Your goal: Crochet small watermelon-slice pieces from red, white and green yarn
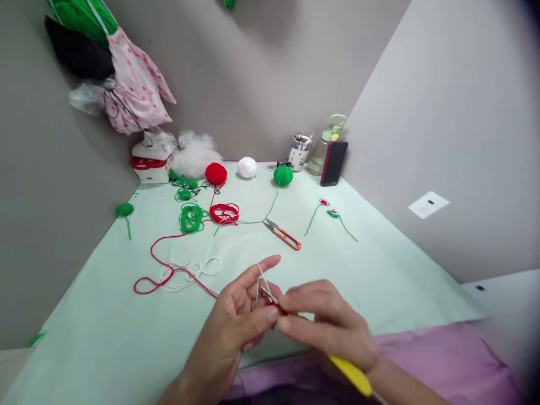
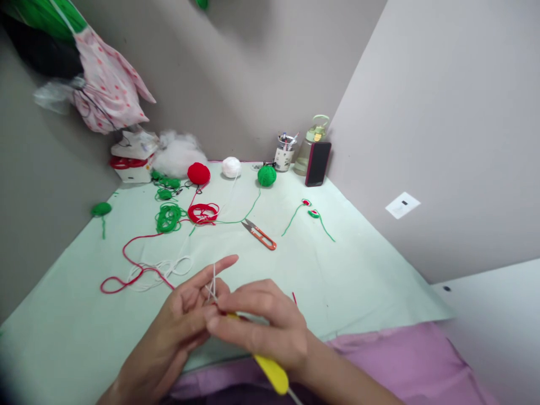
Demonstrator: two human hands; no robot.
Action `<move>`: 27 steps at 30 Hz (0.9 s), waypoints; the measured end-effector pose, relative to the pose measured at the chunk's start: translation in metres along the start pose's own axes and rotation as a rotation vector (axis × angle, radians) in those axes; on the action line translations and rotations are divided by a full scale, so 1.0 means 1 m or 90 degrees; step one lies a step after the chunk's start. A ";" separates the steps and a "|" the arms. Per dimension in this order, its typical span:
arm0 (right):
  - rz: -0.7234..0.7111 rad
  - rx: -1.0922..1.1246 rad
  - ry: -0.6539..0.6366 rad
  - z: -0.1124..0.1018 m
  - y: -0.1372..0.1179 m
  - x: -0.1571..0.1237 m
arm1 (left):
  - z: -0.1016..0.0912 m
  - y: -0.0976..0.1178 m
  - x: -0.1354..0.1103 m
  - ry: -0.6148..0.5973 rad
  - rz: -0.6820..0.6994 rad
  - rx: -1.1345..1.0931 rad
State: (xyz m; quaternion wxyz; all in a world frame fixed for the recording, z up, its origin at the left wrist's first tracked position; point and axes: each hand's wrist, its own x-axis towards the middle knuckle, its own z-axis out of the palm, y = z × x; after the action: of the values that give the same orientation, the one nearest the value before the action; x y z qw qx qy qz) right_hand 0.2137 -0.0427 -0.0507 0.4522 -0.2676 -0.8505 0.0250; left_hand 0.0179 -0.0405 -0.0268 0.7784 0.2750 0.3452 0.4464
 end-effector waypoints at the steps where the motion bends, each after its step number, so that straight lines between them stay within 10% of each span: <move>1: 0.047 0.088 0.077 0.005 -0.001 0.004 | 0.001 0.000 0.001 0.017 0.010 0.007; 5: 0.148 0.254 0.170 0.015 -0.006 0.019 | 0.004 -0.002 0.004 0.079 0.063 0.030; 27: 0.414 0.375 0.133 -0.004 0.002 0.014 | 0.001 0.002 0.000 0.168 0.139 0.364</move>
State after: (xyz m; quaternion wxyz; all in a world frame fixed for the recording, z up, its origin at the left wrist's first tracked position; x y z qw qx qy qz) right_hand 0.2112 -0.0356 -0.0386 0.5612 -0.3822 -0.6283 0.3796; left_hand 0.0179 -0.0398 -0.0244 0.5658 0.4572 0.5229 0.4442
